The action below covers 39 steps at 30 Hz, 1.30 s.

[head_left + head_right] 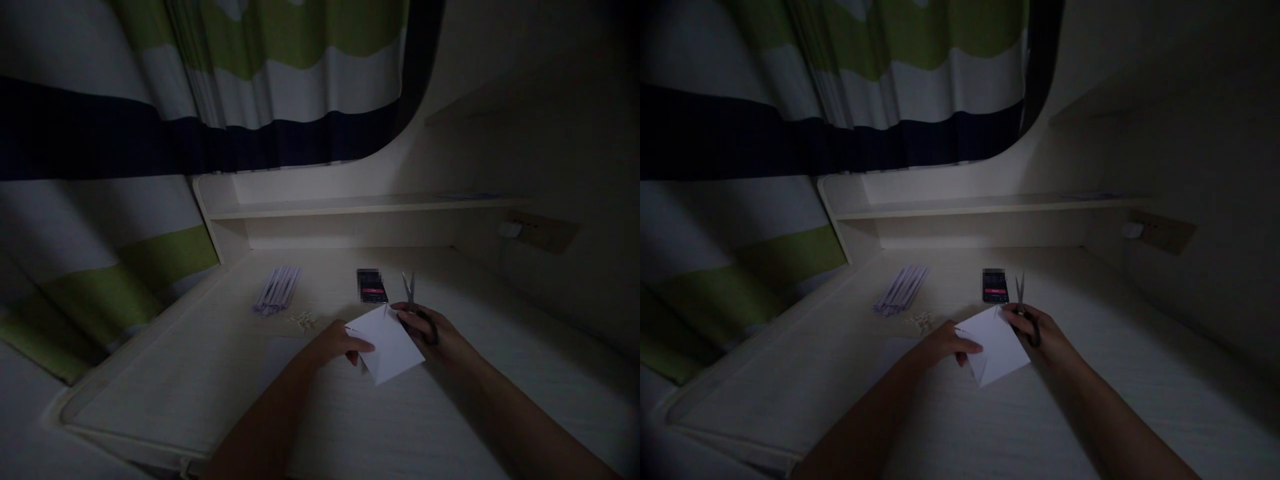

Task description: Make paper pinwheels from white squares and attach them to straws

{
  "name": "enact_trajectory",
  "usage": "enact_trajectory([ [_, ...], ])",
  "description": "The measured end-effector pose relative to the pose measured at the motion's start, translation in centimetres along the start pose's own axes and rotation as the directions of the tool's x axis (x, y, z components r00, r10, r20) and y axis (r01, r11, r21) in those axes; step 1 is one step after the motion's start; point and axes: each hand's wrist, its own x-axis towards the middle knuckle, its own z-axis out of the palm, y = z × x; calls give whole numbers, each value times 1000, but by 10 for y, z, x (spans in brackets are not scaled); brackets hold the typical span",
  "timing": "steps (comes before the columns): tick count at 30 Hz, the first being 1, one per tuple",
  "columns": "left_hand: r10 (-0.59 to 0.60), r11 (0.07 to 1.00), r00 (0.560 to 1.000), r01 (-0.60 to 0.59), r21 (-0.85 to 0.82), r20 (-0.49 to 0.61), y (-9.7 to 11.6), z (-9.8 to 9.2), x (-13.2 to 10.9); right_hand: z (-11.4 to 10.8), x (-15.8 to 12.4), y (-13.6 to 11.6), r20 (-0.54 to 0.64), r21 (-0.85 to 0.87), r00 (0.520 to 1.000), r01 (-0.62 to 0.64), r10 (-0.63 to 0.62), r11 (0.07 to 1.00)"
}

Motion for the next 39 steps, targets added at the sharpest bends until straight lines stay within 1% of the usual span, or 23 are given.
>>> enact_trajectory([
  [3, 7, 1000, 1000, -7, 16, 7, -4, -2, 1, 0, 1, 8, 78, -48, 995, -55, 59, 997],
  [6, 15, 1000, 998, -16, -17, -65, -4, -3, 7, -2, 4, 15, 121, -40, 991, -57, 62, 998],
  [7, 21, 999, 994, -25, -42, -105, -4, -3, 9, -3, 5, 17, 110, -28, 993, -49, 52, 998],
  [9, 41, 993, 977, -64, -102, -208, -3, -3, 12, -4, 6, 19, 45, 5, 999, -23, 22, 1000],
  [11, 63, 981, 958, -111, -159, -279, -1, -2, 13, -4, 7, 19, -58, 45, 998, 18, -15, 999],
  [12, 67, 975, 954, -125, -182, -292, -1, -2, 13, -3, 8, 19, -113, 71, 993, 43, -34, 997],
  [14, 58, 971, 962, -116, -210, -265, -1, 1, 12, -3, 9, 19, -203, 126, 977, 90, -63, 988],
  [16, 41, 975, 980, -82, -205, -196, -3, 5, 10, -2, 11, 20, -267, 172, 960, 133, -84, 976],
  [18, 24, 984, 995, -41, -176, -96, -7, 11, 10, -2, 12, 22, -306, 195, 946, 169, -103, 966],
  [20, 15, 987, 1000, -16, -158, -2, -11, 17, 11, -1, 13, 26, -340, 205, 933, 199, -121, 958],
  [21, 16, 987, 999, -11, -161, 28, -13, 20, 12, 0, 14, 28, -351, 206, 928, 209, -127, 956],
  [23, 27, 984, 998, -18, -177, 50, -15, 25, 13, 2, 14, 32, -357, 205, 924, 221, -137, 953],
  [25, 34, 980, 999, -28, -199, 26, -16, 29, 14, 5, 13, 34, -334, 199, 932, 217, -142, 956],
  [27, 38, 972, 999, -44, -231, -30, -16, 31, 14, 9, 11, 35, -295, 179, 945, 201, -142, 963],
  [29, 42, 958, 993, -70, -277, -108, -14, 31, 15, 12, 9, 34, -268, 138, 952, 189, -148, 972],
  [32, 46, 939, 973, -119, -322, -226, -11, 27, 16, 15, 6, 30, -218, 59, 964, 171, -155, 983],
  [34, 51, 928, 951, -158, -336, -305, -8, 23, 16, 16, 4, 28, -135, 24, 982, 137, -133, 990],
  [36, 51, 921, 922, -192, -338, -385, -5, 18, 17, 18, 3, 28, -19, -29, 995, 101, -102, 994],
  [39, 40, 920, 868, -225, -321, -495, -2, 11, 16, 19, 1, 30, 146, -159, 988, 74, -51, 984],
])
